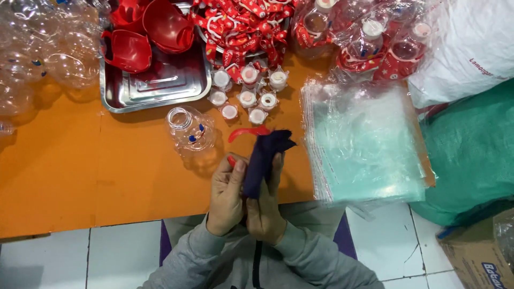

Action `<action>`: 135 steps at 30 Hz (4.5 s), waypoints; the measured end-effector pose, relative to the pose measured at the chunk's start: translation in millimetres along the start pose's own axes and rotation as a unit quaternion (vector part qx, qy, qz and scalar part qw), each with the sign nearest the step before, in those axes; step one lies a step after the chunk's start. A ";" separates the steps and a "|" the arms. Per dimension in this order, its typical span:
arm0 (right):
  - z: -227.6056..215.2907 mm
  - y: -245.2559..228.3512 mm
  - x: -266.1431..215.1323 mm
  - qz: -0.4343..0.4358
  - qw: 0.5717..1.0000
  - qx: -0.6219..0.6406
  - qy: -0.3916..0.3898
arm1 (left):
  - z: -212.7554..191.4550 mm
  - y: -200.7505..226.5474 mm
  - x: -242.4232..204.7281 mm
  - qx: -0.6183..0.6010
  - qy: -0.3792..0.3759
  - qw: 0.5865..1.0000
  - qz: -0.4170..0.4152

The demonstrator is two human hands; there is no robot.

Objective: Assemble a plastic bottle by fitting a red base and attaching a red lanyard

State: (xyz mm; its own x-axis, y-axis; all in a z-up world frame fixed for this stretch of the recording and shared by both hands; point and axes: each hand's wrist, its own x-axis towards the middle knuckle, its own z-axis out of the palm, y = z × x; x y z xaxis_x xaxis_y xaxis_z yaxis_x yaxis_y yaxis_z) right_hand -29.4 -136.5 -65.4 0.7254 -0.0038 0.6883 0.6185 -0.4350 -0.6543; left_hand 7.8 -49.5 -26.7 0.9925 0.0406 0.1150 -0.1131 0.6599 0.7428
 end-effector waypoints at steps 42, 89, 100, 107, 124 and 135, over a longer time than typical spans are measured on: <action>-22.2 29.1 56.7 0.200 0.957 -0.108 -0.178 | -67.7 -121.9 8.0 -0.101 0.135 0.968 -0.184; -45.7 8.8 46.4 0.200 0.939 0.019 -0.278 | -28.2 -76.7 3.1 -0.089 0.020 0.980 -0.177; -52.1 -29.1 34.8 0.097 0.904 -0.269 -0.317 | -74.8 -108.0 9.1 -0.011 0.026 0.984 -0.176; -50.4 -26.8 49.8 0.221 0.911 0.126 -0.325 | -46.2 -91.2 -1.9 -0.177 0.085 0.936 -0.294; -49.8 -20.0 43.6 0.082 0.884 -0.282 -0.365 | -39.4 -75.8 10.7 0.038 0.089 0.981 -0.168; -34.0 -23.0 39.6 0.285 0.910 0.269 -0.137 | -33.7 -74.4 -3.2 -0.044 -0.005 0.989 -0.140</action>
State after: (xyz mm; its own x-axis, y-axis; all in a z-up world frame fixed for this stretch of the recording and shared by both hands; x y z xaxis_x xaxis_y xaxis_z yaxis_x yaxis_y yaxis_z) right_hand -25.2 -157.3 -12.4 0.9772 0.1655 0.1332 0.1229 0.0715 -0.9898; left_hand 14.5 -73.4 -104.6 0.9837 -0.1608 -0.0802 0.1715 0.7068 0.6864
